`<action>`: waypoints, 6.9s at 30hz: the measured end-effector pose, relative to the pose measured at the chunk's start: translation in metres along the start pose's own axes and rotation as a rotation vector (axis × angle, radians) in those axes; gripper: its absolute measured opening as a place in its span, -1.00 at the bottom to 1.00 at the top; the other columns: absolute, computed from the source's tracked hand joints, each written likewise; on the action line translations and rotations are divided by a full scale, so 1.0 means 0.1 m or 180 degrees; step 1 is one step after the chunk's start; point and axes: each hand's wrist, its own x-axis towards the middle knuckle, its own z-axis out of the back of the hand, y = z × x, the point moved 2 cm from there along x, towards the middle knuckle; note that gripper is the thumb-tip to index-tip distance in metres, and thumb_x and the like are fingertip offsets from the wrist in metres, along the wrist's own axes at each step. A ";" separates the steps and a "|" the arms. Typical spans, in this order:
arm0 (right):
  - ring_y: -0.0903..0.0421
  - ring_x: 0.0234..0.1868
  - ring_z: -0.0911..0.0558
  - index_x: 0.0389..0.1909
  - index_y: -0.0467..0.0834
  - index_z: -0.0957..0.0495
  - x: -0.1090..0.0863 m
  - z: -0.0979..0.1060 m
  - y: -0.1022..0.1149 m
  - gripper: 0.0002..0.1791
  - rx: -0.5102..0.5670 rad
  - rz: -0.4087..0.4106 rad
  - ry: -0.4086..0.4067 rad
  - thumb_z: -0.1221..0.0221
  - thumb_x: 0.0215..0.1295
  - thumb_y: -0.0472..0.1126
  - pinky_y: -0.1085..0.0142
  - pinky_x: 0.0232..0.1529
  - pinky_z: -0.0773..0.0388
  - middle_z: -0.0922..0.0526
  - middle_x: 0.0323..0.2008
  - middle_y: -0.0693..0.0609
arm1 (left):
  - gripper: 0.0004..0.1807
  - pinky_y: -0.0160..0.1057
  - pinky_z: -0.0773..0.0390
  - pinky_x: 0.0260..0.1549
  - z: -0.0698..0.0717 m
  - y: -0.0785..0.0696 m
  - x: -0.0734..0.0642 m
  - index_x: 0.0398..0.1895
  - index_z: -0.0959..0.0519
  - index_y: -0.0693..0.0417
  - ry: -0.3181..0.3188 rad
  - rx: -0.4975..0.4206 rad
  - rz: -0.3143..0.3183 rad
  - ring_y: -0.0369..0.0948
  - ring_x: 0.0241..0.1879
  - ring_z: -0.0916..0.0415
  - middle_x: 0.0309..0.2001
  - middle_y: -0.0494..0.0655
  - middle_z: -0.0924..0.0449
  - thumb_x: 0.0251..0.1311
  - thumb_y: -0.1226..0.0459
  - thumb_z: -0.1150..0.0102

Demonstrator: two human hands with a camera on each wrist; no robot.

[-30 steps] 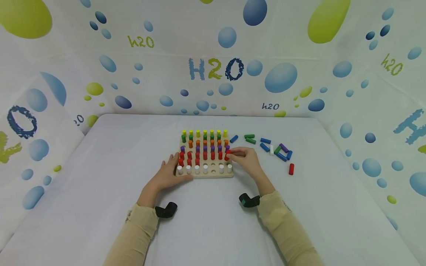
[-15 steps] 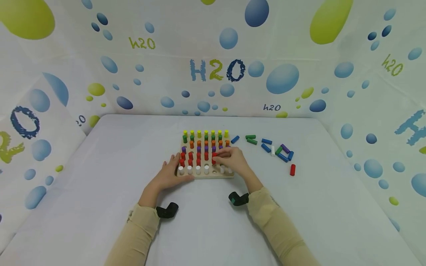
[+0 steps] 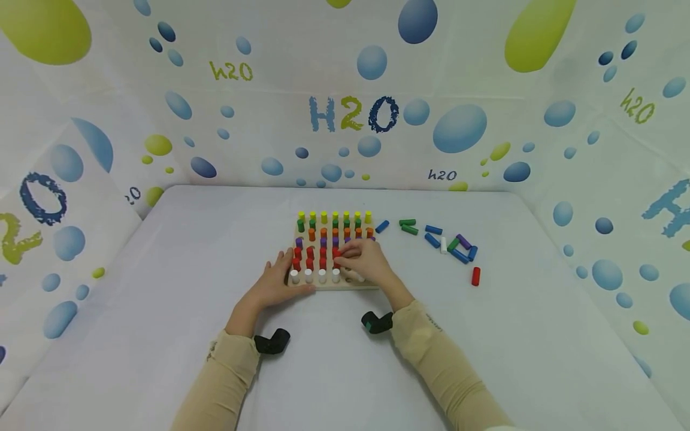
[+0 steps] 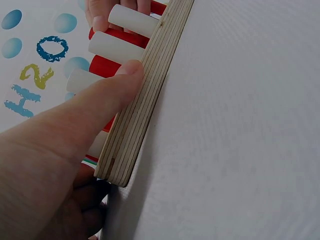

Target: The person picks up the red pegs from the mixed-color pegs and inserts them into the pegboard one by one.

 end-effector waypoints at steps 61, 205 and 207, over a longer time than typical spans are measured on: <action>0.05 -0.16 -0.64 -0.09 -0.27 -0.59 -0.42 0.86 -0.41 -0.66 -0.0018 0.0179 -0.0479 -0.25 0.15 -0.16 0.29 -0.14 -0.57 -0.66 -0.17 -0.10 | 0.25 0.11 0.33 0.29 0.04 0.00 0.01 0.43 0.24 0.15 0.0062 -0.0049 0.0078 0.07 0.39 0.40 0.41 0.22 0.25 -0.15 -0.28 -0.22; 0.15 -0.20 -0.61 -0.05 -0.29 -0.51 -0.31 0.81 -0.48 -0.66 0.1149 -0.0244 -0.0563 -0.23 0.18 -0.22 0.37 -0.11 -0.54 -0.64 -0.16 -0.09 | 0.23 0.05 0.35 0.31 0.04 0.01 0.02 0.42 0.19 0.25 0.0016 0.0033 -0.0104 0.05 0.39 0.34 0.40 0.22 0.17 -0.12 -0.25 -0.22; 0.15 -0.22 -0.62 -0.07 -0.33 -0.51 -0.26 0.74 -0.43 -0.67 0.1182 -0.0166 -0.0507 -0.22 0.17 -0.26 0.35 -0.12 -0.55 -0.64 -0.19 -0.10 | 0.23 0.05 0.35 0.31 0.04 0.01 0.02 0.42 0.19 0.24 0.0017 0.0032 -0.0095 0.05 0.39 0.34 0.40 0.22 0.17 -0.12 -0.26 -0.22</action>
